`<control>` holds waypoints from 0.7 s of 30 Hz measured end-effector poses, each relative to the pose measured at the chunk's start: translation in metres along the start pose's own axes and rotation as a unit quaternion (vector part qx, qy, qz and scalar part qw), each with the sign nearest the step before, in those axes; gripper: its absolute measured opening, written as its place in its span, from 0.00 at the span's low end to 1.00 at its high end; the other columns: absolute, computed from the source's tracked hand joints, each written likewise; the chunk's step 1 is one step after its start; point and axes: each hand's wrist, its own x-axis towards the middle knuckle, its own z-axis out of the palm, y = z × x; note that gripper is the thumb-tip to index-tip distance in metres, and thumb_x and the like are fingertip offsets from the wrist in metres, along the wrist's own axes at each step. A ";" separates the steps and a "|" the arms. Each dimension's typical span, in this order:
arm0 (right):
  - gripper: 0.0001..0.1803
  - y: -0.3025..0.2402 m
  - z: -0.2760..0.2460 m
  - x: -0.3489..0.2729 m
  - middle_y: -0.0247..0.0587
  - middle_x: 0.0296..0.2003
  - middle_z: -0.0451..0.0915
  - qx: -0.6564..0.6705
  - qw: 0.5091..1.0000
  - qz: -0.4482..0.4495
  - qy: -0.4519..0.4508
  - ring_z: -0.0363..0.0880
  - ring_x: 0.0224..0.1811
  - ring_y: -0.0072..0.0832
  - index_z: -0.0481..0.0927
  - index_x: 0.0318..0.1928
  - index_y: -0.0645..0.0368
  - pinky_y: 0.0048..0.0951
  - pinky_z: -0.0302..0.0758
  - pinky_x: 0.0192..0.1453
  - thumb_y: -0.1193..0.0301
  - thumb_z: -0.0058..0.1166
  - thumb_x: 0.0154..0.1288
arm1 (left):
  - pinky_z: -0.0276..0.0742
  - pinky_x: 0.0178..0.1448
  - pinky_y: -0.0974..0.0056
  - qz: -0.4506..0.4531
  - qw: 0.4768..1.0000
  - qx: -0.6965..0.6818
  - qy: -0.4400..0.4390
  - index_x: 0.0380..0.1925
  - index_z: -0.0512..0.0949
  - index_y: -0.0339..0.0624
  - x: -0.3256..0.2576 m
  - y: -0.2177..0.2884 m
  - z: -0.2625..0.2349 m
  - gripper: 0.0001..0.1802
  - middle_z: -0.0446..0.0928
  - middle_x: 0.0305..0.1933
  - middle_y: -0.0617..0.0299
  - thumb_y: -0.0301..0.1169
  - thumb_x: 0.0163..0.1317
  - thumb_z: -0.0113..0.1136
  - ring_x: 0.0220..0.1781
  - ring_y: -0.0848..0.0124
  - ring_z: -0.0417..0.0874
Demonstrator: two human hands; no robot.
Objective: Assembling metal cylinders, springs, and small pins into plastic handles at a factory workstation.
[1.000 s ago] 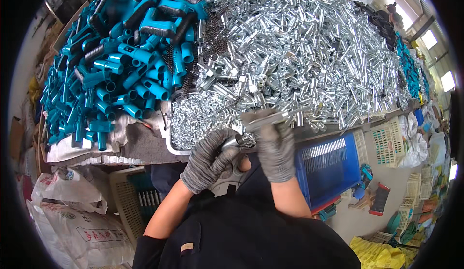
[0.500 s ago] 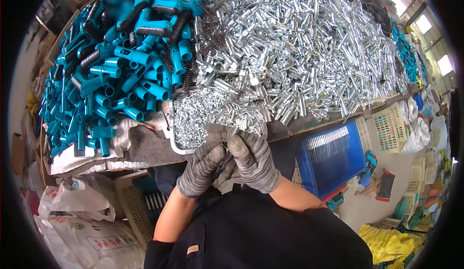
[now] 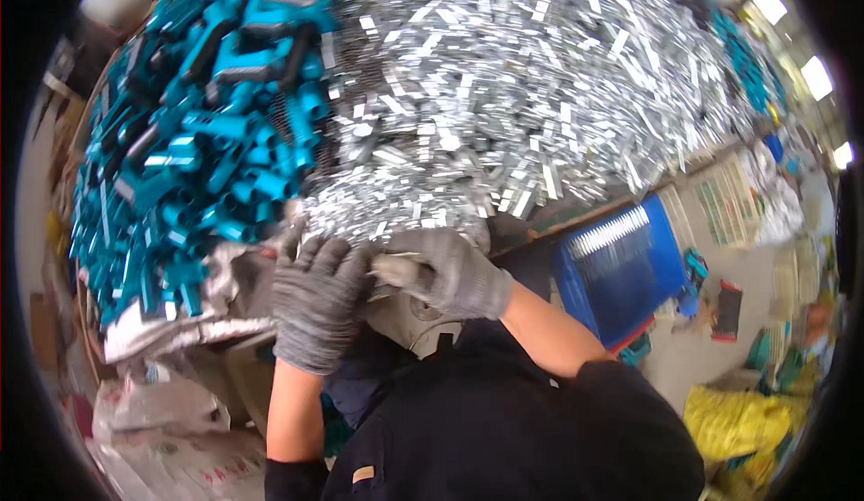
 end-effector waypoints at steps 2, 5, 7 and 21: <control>0.19 0.006 -0.008 0.019 0.50 0.25 0.78 -0.080 0.994 0.047 0.060 0.78 0.29 0.49 0.75 0.38 0.60 0.44 0.73 0.34 0.54 0.48 0.68 | 0.77 0.48 0.58 -0.168 0.982 -0.075 -0.034 0.44 0.77 0.44 -0.012 0.000 0.017 0.19 0.80 0.40 0.54 0.30 0.49 0.66 0.40 0.54 0.81; 0.24 0.030 -0.014 0.052 0.48 0.27 0.79 -0.426 0.883 0.053 0.193 0.77 0.26 0.43 0.73 0.45 0.63 0.45 0.74 0.34 0.52 0.47 0.66 | 0.75 0.49 0.60 -0.231 0.938 -0.226 0.128 0.48 0.73 0.28 -0.043 -0.017 0.052 0.18 0.79 0.42 0.47 0.29 0.62 0.60 0.43 0.61 0.81; 0.24 0.050 -0.013 0.065 0.49 0.32 0.81 -0.406 0.891 0.063 0.193 0.81 0.33 0.41 0.71 0.54 0.64 0.41 0.77 0.37 0.60 0.49 0.63 | 0.73 0.53 0.60 -0.236 0.928 -0.261 0.121 0.50 0.72 0.26 -0.046 -0.019 0.063 0.19 0.78 0.44 0.47 0.29 0.64 0.59 0.46 0.63 0.79; 0.14 0.018 -0.018 0.081 0.42 0.24 0.76 -0.012 0.985 -0.059 0.162 0.77 0.27 0.32 0.72 0.38 0.61 0.34 0.74 0.34 0.64 0.58 0.59 | 0.51 0.14 0.76 -0.310 0.751 -0.524 0.256 0.51 0.75 0.40 0.038 -0.024 0.038 0.23 0.81 0.33 0.61 0.44 0.63 0.61 0.11 0.85 0.61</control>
